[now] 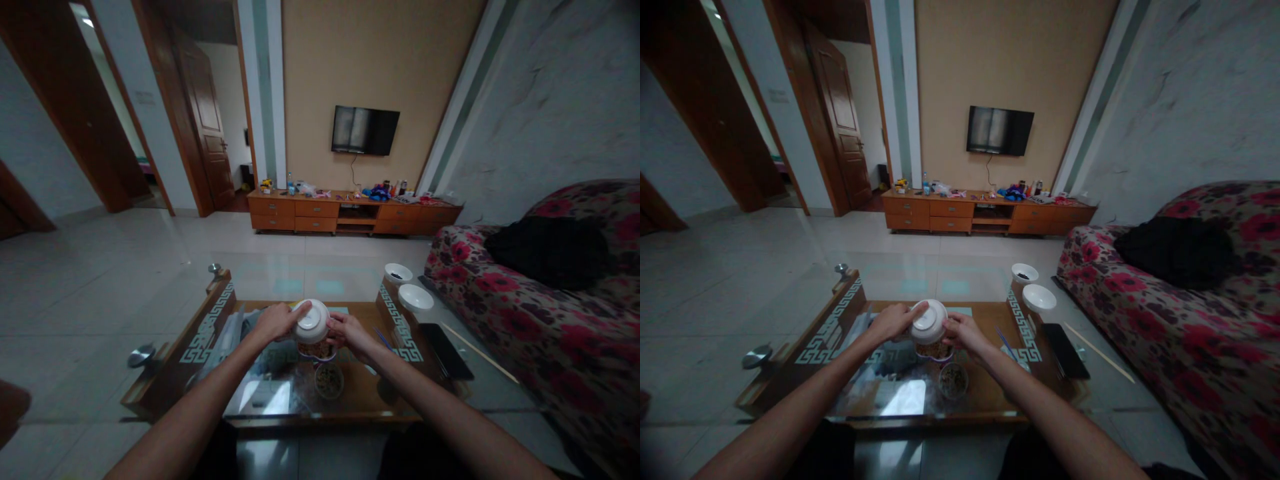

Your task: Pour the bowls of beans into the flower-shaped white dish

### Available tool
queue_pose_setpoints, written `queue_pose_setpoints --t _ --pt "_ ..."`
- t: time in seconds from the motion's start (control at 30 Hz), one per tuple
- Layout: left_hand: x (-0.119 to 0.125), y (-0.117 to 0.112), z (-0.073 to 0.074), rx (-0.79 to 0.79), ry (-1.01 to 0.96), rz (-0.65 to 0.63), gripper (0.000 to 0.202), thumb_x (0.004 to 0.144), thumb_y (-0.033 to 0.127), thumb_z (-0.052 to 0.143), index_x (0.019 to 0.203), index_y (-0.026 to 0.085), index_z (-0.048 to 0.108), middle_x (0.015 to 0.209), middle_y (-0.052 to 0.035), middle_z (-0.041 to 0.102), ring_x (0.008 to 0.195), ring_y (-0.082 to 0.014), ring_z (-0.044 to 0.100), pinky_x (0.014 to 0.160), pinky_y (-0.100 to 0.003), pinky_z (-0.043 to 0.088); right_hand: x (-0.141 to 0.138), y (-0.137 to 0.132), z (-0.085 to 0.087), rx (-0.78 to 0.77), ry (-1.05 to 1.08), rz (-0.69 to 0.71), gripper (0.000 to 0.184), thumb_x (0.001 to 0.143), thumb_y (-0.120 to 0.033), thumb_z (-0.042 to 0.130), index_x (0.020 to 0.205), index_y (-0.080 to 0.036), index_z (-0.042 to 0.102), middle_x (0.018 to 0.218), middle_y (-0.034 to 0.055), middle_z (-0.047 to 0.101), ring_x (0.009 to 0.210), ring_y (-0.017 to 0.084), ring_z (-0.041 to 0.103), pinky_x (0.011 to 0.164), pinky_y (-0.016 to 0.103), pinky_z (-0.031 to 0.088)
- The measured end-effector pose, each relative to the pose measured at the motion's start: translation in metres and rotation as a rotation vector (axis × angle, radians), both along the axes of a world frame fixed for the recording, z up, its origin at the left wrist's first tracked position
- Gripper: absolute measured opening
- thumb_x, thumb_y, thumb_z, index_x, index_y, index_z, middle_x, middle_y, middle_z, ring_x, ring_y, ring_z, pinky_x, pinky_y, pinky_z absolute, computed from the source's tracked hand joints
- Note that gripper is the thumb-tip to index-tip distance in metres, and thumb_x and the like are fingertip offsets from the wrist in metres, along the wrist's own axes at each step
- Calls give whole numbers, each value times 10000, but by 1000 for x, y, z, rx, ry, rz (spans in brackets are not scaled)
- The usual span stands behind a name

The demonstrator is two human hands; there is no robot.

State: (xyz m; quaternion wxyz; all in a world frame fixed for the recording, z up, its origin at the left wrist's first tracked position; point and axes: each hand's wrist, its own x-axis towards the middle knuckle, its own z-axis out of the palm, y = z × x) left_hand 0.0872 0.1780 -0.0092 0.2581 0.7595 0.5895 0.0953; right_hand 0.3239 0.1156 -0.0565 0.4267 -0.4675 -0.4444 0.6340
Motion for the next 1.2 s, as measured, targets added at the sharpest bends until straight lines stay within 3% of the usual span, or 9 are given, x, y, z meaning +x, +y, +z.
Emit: queue_pose_setpoints --t 0.1,0.2,0.27,0.33,0.5,0.67,0.93,1.2 --pt "0 5 -4 -7 -297 -100 951 833 966 280 1084 165 726 980 -162 733 860 -347 686 833 -460 540 5 14 7 220 -88 -48 543 748 -491 871 1186 -202 736 1085 75 765 931 238 716 855 371 584" --pt "1 9 -7 36 -528 -112 972 851 895 414 1487 165 499 1251 -158 684 1048 -332 675 982 -479 536 21 32 14 530 -405 -209 292 800 -373 798 1032 -199 763 1028 65 768 949 254 699 893 378 552" --pt "1 10 -8 87 -533 -111 968 874 861 452 1562 182 405 1355 -165 631 1134 -335 651 1067 -515 510 41 43 16 658 -716 -333 177 868 -282 715 1021 -219 781 1071 66 767 1008 257 687 933 373 523" --pt "-1 10 -11 146 -464 -168 930 901 844 468 1569 199 405 1392 -161 606 1179 -340 634 1122 -545 486 65 51 16 709 -1015 -404 212 904 -193 657 1053 -239 800 1156 71 758 1083 256 672 968 354 495" --pt "-11 7 -15 253 -317 -311 802 994 791 401 1561 225 439 1487 -133 558 1376 -337 523 1251 -575 380 127 71 10 570 -1468 -400 354 948 -103 564 1156 -247 812 1174 75 754 1126 237 651 923 288 480" --pt "-30 6 -4 301 -245 -314 732 1023 773 359 1540 267 471 1538 -93 522 1433 -332 468 1270 -604 357 163 94 6 455 -1624 -330 397 957 -97 527 1223 -211 798 1204 93 748 1167 233 628 904 269 462" --pt "-59 18 -1 353 -157 -253 746 1016 776 333 1548 278 491 1506 -94 555 1399 -343 507 1238 -630 403 182 123 -8 405 -1648 -267 407 946 -98 530 1236 -206 795 1197 97 747 1157 229 625 927 263 447" --pt "-60 16 2 341 -99 -262 696 1025 751 333 1532 312 516 1508 -68 564 1404 -350 506 1229 -674 388 184 129 -18 418 -1656 -218 393 951 -101 532 1218 -207 800 1178 94 752 1118 226 645 911 272 455"
